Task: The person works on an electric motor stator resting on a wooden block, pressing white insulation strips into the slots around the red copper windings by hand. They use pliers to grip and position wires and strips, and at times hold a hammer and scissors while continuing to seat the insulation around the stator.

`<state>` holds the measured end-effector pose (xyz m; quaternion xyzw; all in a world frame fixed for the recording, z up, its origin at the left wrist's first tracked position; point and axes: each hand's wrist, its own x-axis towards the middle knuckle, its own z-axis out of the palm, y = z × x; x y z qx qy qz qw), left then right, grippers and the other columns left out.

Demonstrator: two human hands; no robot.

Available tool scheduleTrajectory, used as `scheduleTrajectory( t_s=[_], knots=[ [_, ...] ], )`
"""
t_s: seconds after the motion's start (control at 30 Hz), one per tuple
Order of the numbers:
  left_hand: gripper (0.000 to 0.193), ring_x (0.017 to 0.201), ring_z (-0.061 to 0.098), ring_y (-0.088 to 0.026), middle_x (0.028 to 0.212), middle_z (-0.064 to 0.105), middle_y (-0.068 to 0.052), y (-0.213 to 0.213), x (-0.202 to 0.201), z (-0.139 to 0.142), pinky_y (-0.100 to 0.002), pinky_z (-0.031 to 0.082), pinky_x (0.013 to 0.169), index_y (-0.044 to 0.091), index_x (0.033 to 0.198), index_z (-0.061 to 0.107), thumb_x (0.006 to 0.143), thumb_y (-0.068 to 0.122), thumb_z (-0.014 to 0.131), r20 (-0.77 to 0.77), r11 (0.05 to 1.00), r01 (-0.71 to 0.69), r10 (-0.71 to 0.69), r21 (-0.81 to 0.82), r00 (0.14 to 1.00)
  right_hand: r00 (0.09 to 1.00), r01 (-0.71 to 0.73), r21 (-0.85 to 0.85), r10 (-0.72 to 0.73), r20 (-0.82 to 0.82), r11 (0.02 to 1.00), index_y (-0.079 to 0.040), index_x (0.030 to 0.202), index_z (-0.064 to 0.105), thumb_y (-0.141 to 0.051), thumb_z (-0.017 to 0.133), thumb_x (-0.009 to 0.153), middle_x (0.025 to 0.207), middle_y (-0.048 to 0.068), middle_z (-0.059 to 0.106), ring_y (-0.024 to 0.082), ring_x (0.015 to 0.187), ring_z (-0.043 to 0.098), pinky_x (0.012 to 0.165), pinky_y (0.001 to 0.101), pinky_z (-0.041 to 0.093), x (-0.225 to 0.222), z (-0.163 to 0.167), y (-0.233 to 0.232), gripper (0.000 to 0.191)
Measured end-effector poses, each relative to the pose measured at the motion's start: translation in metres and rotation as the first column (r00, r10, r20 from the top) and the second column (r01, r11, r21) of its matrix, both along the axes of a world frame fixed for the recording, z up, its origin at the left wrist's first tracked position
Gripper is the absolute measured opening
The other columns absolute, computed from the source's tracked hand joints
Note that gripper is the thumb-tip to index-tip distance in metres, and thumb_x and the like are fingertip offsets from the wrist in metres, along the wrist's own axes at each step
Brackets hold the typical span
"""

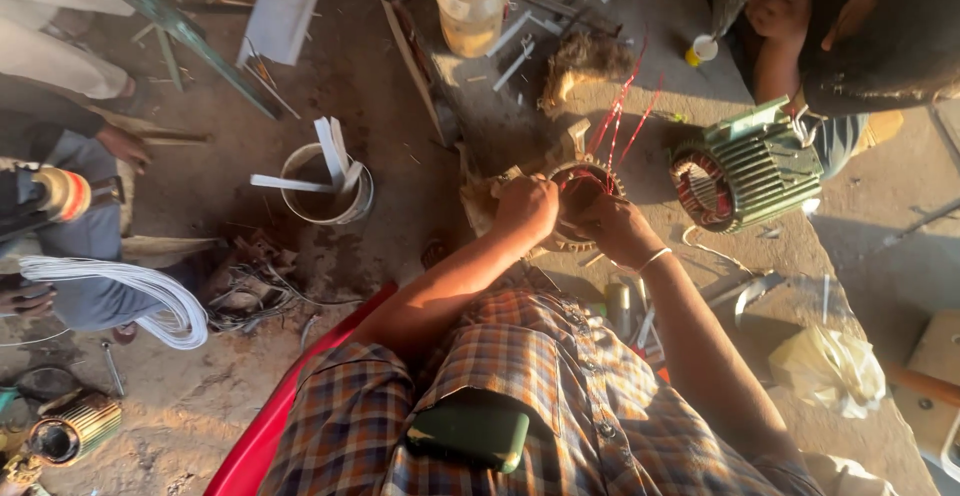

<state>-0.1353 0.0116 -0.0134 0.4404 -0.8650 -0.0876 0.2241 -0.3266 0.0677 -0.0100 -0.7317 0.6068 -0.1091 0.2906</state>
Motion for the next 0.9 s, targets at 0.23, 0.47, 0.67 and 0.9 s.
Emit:
scheduleTrajectory(
  t_s=[0.23,0.47,0.67,0.9],
  knots=[
    [0.020,0.076,0.069,-0.034,0.084,0.069,-0.018,0.014,0.007,0.024,-0.045,0.055,0.067,0.003,0.089,0.066,0.098,0.013,0.051,-0.055,0.983,0.069,-0.061,0.172,0.997,1.000,-0.014,-0.106,0.013,-0.012,0.994,-0.015,0.092,0.083,-0.021,0.079,0.082,0.098,0.009,0.074,0.027,0.093,0.071,0.086,0.0410,0.056,0.007,0.014,0.010,0.013],
    [0.019,0.090,0.069,-0.034,0.095,0.068,-0.016,0.031,0.009,0.019,-0.044,0.054,0.078,0.006,0.090,0.066,0.097,0.016,0.051,-0.264,0.804,0.246,-0.115,0.542,0.958,0.994,-0.050,-0.260,0.073,0.077,0.964,-0.012,0.097,0.079,-0.020,0.079,0.082,0.096,0.007,0.075,0.024,0.087,0.072,0.081,0.0375,0.058,-0.006,0.006,0.026,0.017],
    [0.018,0.086,0.067,-0.035,0.093,0.065,-0.016,0.023,-0.002,-0.013,-0.045,0.053,0.075,0.006,0.081,0.065,0.093,0.015,0.054,-0.281,0.893,0.343,-0.263,0.291,0.923,0.890,0.431,-0.193,-0.381,0.250,0.882,-0.006,0.100,0.071,-0.017,0.080,0.084,0.098,0.013,0.066,0.028,0.081,0.069,0.071,0.0374,0.055,-0.019,0.001,0.045,0.021],
    [0.012,0.084,0.065,-0.036,0.089,0.064,-0.016,0.027,-0.005,-0.035,-0.047,0.051,0.070,0.005,0.078,0.066,0.087,0.008,0.058,-0.145,0.911,0.328,-0.300,0.251,0.943,0.843,0.538,-0.332,-0.502,0.193,0.775,-0.008,0.088,0.068,-0.013,0.085,0.083,0.092,0.013,0.066,0.037,0.096,0.061,0.084,0.0461,0.051,0.012,-0.021,0.051,0.018]
  ],
)
